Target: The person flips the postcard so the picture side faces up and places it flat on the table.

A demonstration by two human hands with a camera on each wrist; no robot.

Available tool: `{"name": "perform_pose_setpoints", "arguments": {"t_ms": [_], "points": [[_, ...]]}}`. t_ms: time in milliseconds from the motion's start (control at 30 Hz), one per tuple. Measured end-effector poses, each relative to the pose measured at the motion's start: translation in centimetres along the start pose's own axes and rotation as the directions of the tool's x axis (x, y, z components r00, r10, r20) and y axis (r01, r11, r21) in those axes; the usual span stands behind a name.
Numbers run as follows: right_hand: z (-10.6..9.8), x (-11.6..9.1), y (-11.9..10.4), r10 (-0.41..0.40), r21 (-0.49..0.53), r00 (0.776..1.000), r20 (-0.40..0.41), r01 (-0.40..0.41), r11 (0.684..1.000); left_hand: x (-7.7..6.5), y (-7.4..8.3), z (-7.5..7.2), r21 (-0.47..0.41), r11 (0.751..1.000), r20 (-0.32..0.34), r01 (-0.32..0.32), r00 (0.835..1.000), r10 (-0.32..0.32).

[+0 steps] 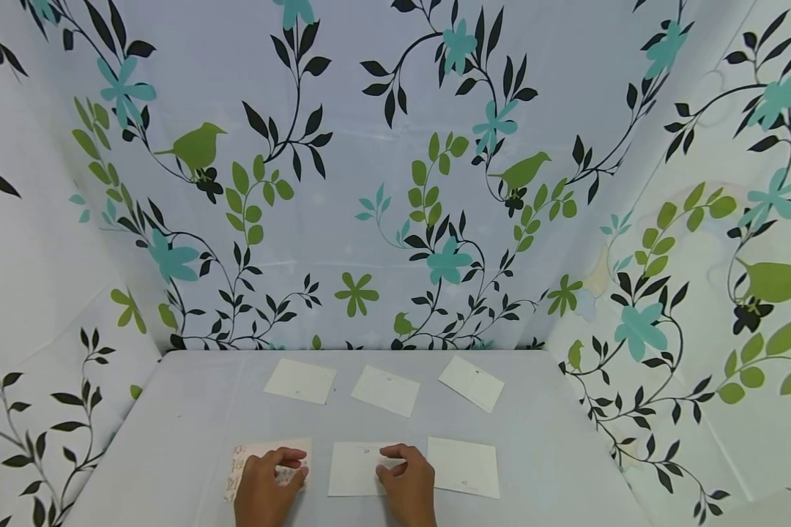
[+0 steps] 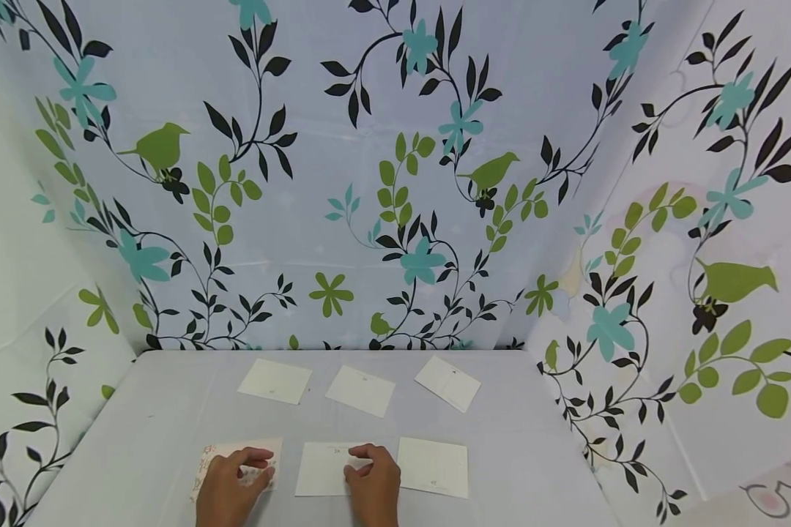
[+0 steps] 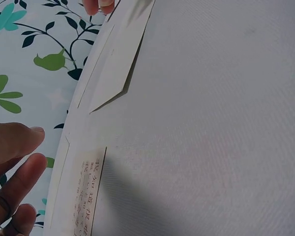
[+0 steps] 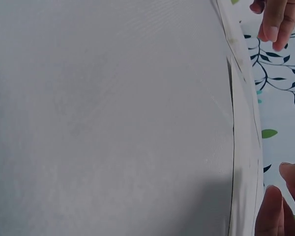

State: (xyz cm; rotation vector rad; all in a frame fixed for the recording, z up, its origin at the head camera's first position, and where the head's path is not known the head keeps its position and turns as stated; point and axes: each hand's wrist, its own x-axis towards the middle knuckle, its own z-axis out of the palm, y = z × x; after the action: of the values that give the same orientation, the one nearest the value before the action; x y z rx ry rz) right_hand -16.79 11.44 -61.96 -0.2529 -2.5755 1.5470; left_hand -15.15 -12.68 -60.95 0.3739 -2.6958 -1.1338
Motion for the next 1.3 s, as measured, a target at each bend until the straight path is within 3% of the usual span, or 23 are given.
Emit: {"name": "perform_pose_setpoints", "arguments": {"t_ms": [667,1167,1300], "points": [[-0.3,0.0,1.1,0.025,-0.021,1.0,0.019,-0.025,0.999,-0.1,-0.3,1.9,0.077,0.996,0.073,-0.034,0.997,0.028],[-0.1,0.1,1.5,0.086,-0.058,0.993,-0.075,-0.091,0.994,-0.3,0.4,2.7,0.098,0.993,0.095,-0.06,0.994,0.051],[-0.1,0.1,1.4,0.095,-0.037,0.993,-0.069,-0.098,0.995,-0.3,0.6,2.9,0.11,0.991,0.102,-0.074,0.993,0.063]]}}
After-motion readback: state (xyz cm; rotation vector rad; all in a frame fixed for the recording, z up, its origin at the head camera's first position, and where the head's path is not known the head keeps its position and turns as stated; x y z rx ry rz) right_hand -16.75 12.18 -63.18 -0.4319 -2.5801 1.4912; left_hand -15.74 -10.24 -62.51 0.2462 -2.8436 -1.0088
